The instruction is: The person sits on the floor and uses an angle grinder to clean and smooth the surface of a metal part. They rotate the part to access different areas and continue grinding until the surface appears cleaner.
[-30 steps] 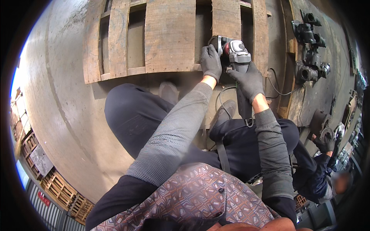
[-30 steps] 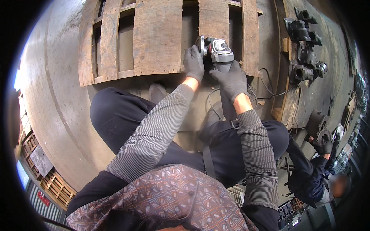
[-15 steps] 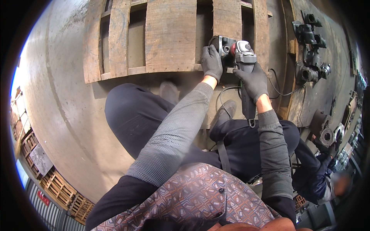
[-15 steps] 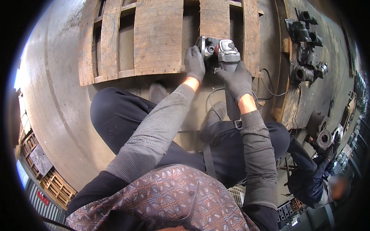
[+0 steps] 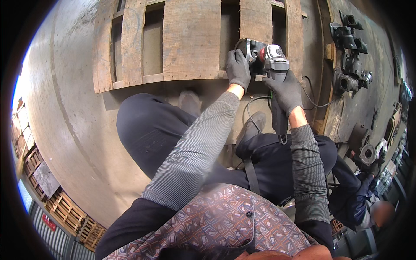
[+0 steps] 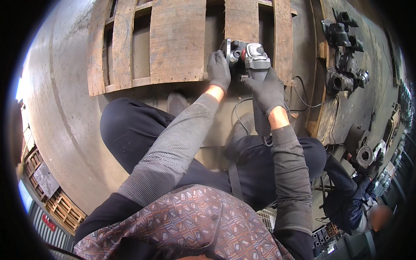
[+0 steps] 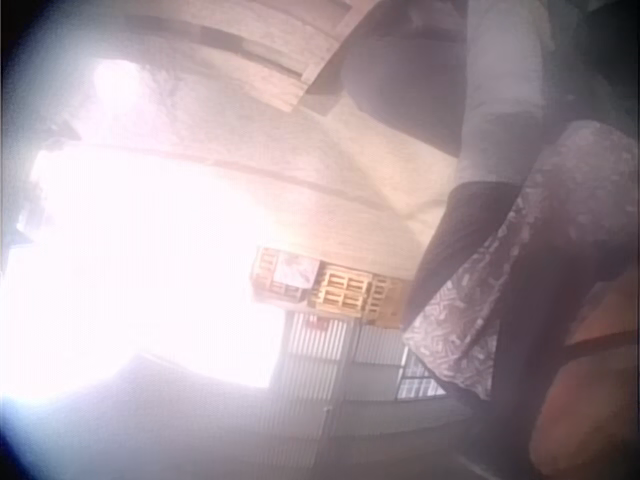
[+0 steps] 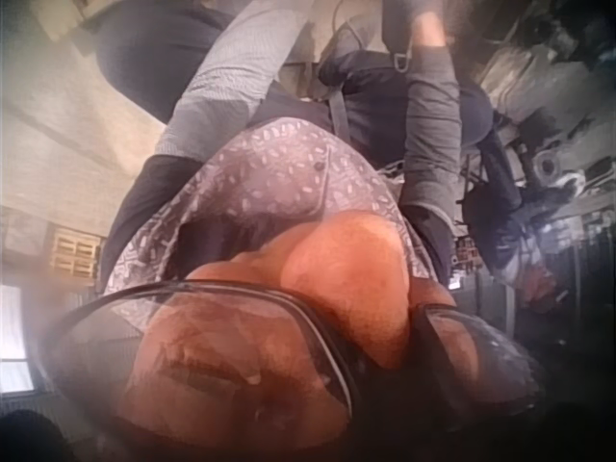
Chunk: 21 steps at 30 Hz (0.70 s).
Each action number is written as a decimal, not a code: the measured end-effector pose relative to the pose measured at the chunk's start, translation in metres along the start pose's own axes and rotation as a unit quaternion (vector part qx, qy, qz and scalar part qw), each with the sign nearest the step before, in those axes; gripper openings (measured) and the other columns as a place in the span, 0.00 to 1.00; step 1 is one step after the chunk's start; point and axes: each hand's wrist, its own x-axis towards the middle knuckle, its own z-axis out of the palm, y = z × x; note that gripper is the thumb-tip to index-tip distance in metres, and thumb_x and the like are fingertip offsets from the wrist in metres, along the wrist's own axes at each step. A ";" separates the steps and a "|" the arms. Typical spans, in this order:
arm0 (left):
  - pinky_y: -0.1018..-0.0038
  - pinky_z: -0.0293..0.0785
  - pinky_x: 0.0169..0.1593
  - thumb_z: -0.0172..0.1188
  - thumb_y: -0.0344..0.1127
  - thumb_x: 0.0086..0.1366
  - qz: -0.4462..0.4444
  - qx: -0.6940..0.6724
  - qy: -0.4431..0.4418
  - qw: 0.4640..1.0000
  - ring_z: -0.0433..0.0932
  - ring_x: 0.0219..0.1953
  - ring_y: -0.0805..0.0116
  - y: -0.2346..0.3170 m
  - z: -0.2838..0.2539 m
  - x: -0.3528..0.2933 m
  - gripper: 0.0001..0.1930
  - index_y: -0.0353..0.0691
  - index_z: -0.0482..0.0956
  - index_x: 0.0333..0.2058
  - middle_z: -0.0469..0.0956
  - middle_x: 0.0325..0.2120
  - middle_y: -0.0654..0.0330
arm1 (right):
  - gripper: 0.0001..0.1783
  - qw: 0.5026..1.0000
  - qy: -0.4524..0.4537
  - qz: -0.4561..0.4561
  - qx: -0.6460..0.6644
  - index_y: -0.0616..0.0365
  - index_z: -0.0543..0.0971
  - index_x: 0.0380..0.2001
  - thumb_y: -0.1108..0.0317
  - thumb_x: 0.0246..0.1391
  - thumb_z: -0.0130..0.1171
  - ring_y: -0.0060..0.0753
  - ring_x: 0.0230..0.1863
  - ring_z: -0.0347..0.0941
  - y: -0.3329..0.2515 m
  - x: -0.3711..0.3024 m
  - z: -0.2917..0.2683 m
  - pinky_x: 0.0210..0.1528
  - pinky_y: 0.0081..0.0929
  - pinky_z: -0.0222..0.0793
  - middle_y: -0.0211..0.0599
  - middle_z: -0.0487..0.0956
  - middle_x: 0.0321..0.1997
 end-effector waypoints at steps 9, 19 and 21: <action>0.49 0.73 0.48 0.48 0.46 0.81 0.014 0.004 0.005 1.000 0.77 0.43 0.30 0.001 -0.001 -0.001 0.21 0.30 0.75 0.40 0.78 0.37 0.34 | 0.42 1.000 0.008 0.022 -0.018 0.66 0.78 0.54 0.45 0.44 0.76 0.58 0.54 0.84 0.000 -0.002 -0.005 0.58 0.45 0.77 0.60 0.86 0.51; 0.49 0.72 0.46 0.48 0.45 0.81 -0.007 -0.010 0.003 1.000 0.76 0.41 0.30 0.003 0.000 -0.002 0.20 0.30 0.74 0.38 0.78 0.36 0.34 | 0.40 1.000 -0.015 -0.022 -0.010 0.65 0.79 0.53 0.45 0.44 0.76 0.56 0.53 0.85 0.003 0.001 0.005 0.57 0.44 0.78 0.57 0.87 0.50; 0.50 0.72 0.46 0.48 0.45 0.81 -0.005 -0.008 0.001 1.000 0.76 0.41 0.31 0.004 0.000 -0.002 0.20 0.30 0.74 0.38 0.77 0.36 0.34 | 0.40 1.000 -0.005 -0.012 -0.010 0.64 0.79 0.54 0.45 0.44 0.76 0.56 0.53 0.85 0.003 0.002 0.003 0.57 0.44 0.78 0.57 0.86 0.50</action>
